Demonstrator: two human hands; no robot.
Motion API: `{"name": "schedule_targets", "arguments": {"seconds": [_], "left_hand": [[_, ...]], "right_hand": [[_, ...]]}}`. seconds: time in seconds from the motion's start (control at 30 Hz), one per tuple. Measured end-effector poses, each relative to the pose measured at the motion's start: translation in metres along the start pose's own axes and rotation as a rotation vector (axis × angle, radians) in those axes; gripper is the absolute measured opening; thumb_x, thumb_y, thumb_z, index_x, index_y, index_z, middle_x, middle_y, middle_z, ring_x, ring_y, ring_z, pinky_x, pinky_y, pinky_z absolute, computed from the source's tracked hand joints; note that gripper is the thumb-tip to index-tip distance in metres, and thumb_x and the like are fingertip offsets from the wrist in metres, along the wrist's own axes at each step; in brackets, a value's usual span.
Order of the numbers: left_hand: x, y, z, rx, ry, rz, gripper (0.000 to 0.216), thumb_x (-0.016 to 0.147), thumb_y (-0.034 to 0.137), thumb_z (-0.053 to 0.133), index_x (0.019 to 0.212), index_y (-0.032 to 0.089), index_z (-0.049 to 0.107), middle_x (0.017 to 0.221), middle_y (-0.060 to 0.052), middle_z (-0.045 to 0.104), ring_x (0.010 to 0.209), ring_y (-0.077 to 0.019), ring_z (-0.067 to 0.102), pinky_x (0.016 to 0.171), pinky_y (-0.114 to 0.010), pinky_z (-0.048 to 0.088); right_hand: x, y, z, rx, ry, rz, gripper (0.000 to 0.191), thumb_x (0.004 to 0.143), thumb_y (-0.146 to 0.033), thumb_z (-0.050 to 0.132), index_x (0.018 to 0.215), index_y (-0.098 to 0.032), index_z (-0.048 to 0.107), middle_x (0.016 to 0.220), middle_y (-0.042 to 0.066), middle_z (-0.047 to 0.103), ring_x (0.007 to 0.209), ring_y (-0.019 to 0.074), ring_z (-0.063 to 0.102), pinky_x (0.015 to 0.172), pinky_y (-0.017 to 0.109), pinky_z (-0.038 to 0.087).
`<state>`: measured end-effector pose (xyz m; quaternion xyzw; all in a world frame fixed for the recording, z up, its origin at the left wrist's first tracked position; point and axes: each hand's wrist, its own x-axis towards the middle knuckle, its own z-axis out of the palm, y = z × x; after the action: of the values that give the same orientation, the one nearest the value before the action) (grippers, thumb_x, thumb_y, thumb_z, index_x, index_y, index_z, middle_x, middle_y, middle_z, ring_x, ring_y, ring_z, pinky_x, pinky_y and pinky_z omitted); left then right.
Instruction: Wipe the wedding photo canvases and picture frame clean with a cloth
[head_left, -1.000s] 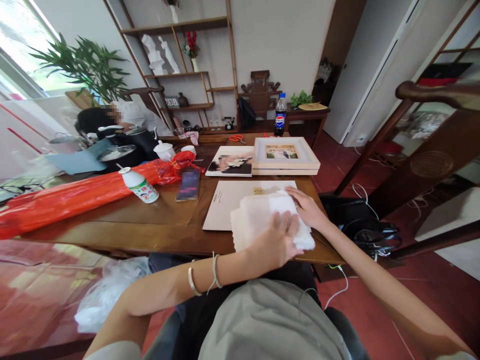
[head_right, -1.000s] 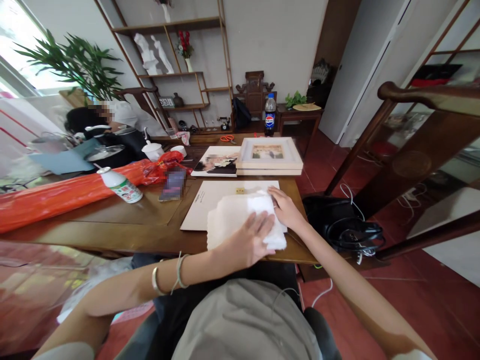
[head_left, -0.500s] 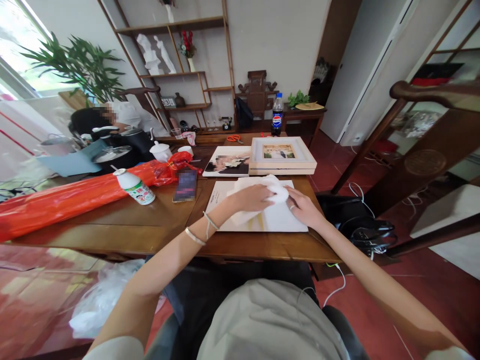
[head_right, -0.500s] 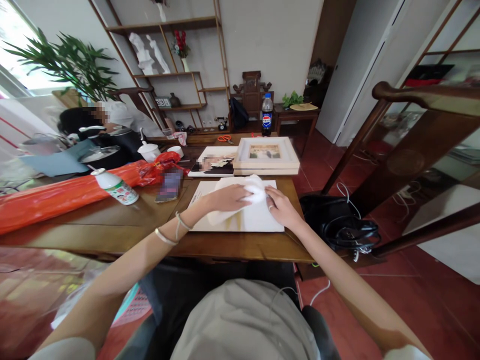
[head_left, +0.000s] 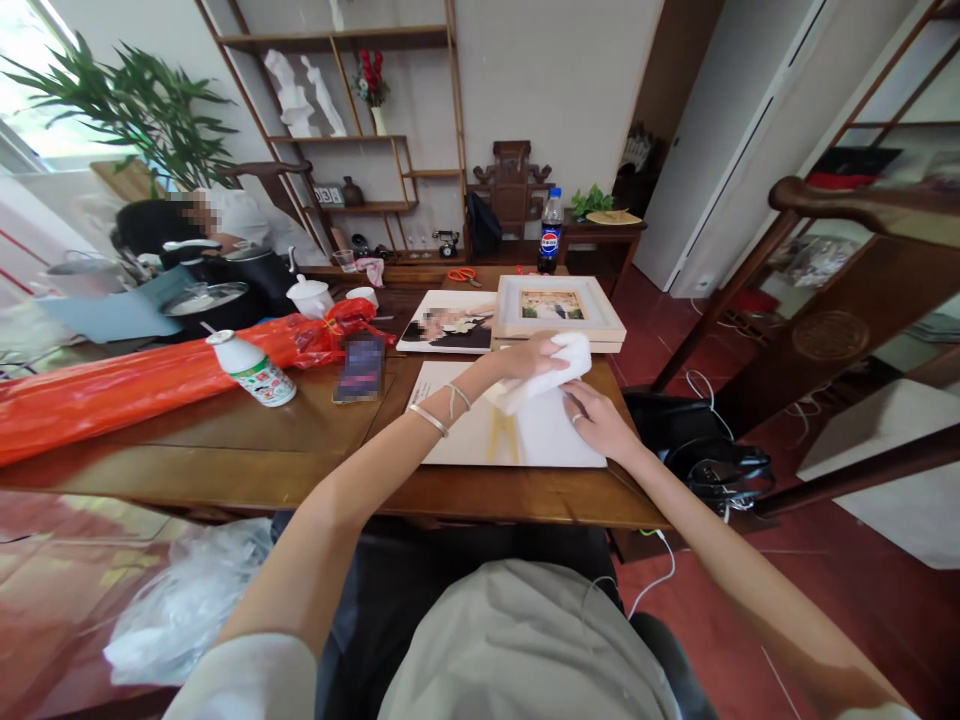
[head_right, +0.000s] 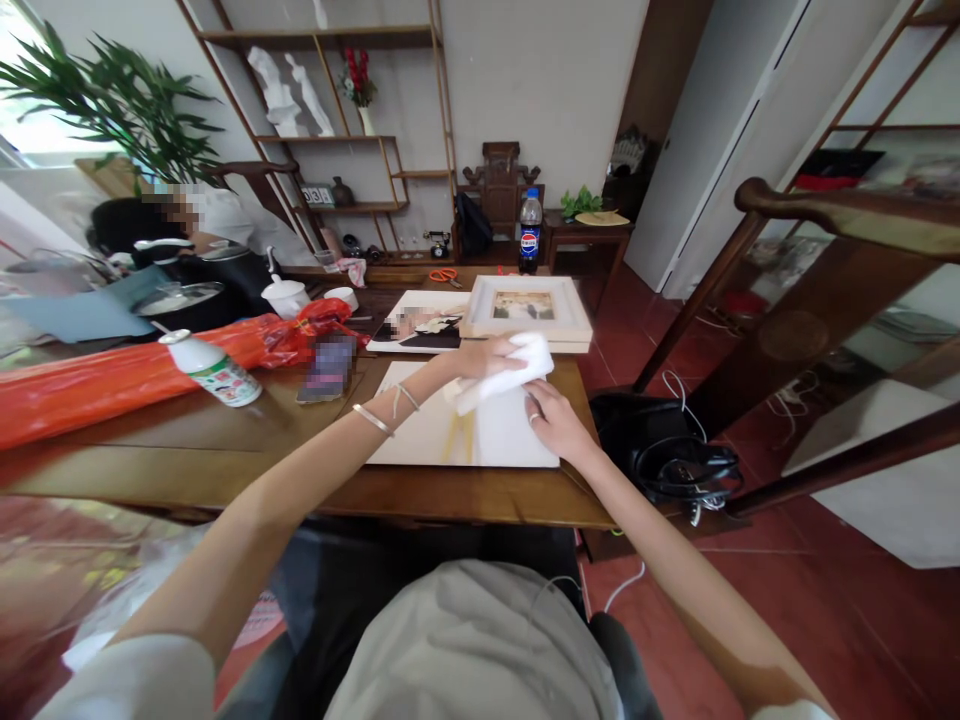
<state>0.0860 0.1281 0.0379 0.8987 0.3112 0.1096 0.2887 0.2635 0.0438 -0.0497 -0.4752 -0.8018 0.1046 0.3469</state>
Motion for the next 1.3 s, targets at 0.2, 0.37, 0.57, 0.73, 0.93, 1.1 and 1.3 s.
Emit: {"name": "schedule_targets", "arguments": {"seconds": [0.2,0.37,0.57,0.73,0.93,1.1,1.3], "left_hand": [[-0.052,0.008,0.014,0.544,-0.005,-0.008,0.030,0.094,0.021,0.045,0.115,0.011,0.064,0.124,-0.018,0.061,0.117,-0.0289,0.057,0.096,-0.039,0.042],[-0.090,0.024,0.058,0.912,0.089,0.161,0.028,0.096,0.029,0.048,0.108,0.015,0.070,0.150,-0.017,0.037,0.137,-0.0314,0.036,0.107,-0.049,0.033],[-0.119,0.025,0.091,0.890,0.213,0.384,0.033,0.096,0.042,0.048,0.096,0.021,0.073,0.147,-0.011,0.043,0.137,-0.0262,0.036,0.112,-0.048,0.027],[-0.114,0.015,0.077,0.911,0.198,0.311,0.023,0.094,0.034,0.053,0.096,0.021,0.072,0.146,-0.010,0.045,0.135,-0.0233,0.040,0.112,-0.046,0.030],[-0.086,-0.014,0.040,0.987,0.107,0.200,0.025,0.091,0.008,0.049,0.103,0.018,0.069,0.147,-0.008,0.043,0.136,-0.0208,0.040,0.108,-0.040,0.037],[-0.094,-0.010,0.047,0.944,0.113,0.190,0.019,0.092,0.011,0.052,0.096,0.016,0.070,0.146,-0.010,0.045,0.136,-0.0252,0.041,0.109,-0.045,0.036],[-0.139,0.030,0.085,0.894,0.171,0.351,0.023,0.096,0.021,0.048,0.094,0.015,0.070,0.143,-0.014,0.048,0.132,-0.0284,0.045,0.106,-0.046,0.040]], "right_hand": [[0.000,0.005,0.004,0.026,0.006,0.004,0.038,0.088,-0.021,0.042,0.121,-0.018,0.061,0.133,0.013,0.059,0.130,0.0273,0.049,0.110,0.048,0.038],[0.000,0.007,0.005,0.050,0.018,0.004,0.040,0.084,-0.016,0.044,0.120,-0.021,0.062,0.132,0.010,0.060,0.131,0.0268,0.049,0.111,0.049,0.037],[0.001,0.002,0.000,0.046,-0.032,0.023,0.046,0.077,-0.009,0.042,0.117,-0.019,0.063,0.136,0.010,0.057,0.133,0.0274,0.046,0.112,0.048,0.036],[0.001,0.006,0.003,0.016,-0.012,0.030,0.041,0.083,-0.015,0.043,0.119,-0.018,0.062,0.134,0.012,0.058,0.131,0.0274,0.048,0.111,0.049,0.037],[0.000,0.010,0.006,0.034,0.027,0.012,0.037,0.088,-0.022,0.045,0.120,-0.020,0.062,0.133,0.010,0.060,0.131,0.0258,0.049,0.113,0.048,0.036],[0.000,0.008,0.006,0.034,0.013,0.025,0.038,0.089,-0.023,0.043,0.121,-0.017,0.062,0.134,0.013,0.058,0.132,0.0271,0.048,0.113,0.049,0.036],[0.000,0.008,0.004,0.036,0.000,0.031,0.043,0.083,-0.017,0.046,0.124,-0.020,0.060,0.136,0.009,0.058,0.132,0.0266,0.047,0.113,0.049,0.036]]}}
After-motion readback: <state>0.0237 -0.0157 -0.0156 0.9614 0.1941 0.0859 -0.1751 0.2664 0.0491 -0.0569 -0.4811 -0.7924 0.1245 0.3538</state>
